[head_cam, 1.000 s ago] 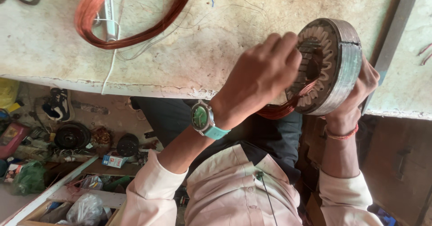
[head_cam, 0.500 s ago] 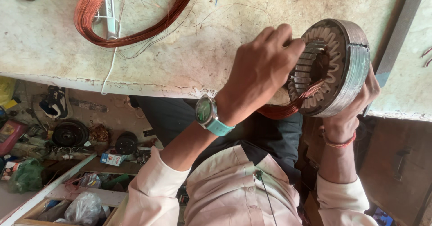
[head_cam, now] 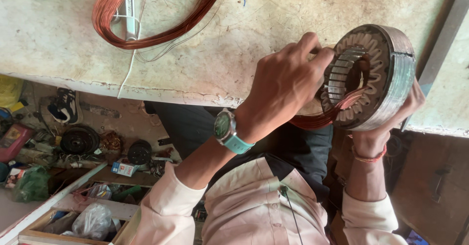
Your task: The person secures a copper wire loop with a white tie, then inserts the loop into the slots of a motor armature. They continue to wind the copper wire around the armature, adjusting the wire and rotating the armature to fit the wire into the slots.
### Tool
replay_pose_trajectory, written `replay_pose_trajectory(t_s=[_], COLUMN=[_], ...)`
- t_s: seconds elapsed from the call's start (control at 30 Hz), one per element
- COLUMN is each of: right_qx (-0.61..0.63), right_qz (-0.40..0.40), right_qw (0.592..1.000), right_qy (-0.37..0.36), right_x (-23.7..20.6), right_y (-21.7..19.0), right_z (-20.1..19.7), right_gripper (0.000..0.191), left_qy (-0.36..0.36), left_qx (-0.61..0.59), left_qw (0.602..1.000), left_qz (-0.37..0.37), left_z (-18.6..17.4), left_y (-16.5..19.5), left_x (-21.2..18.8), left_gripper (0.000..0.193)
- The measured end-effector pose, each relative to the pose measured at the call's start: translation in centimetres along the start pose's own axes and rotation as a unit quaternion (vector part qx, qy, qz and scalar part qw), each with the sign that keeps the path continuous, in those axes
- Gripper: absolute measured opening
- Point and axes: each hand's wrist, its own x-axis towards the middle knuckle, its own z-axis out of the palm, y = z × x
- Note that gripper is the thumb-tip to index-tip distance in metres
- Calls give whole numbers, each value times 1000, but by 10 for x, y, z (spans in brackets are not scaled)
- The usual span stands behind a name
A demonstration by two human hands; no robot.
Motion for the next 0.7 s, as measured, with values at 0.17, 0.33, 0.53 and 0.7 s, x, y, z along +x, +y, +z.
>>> replay_pose_trajectory(t_s=[0.17,0.33,0.53,0.7], right_qx=[-24,4,13,-7], right_qz=[-17,42,24,110], right_qw=[999,996,997,994], right_qy=[41,74,79,-5], right_x=[-24,-36,-29,-10], right_y=[15,19,19,15], right_z=[5,18,15,3], right_gripper=[71,68,67,47], left_qy=[25,11,59,19], left_qx=[-38,-8,-40,-35], left_qw=[999,999,997,998], left_qz=[-4,-37,-19,-47], left_z=[4,0,-6,-2], left_y=[-3,7,13,12], left_x=[5,4,-1,4], left_gripper=[13,14,21,14])
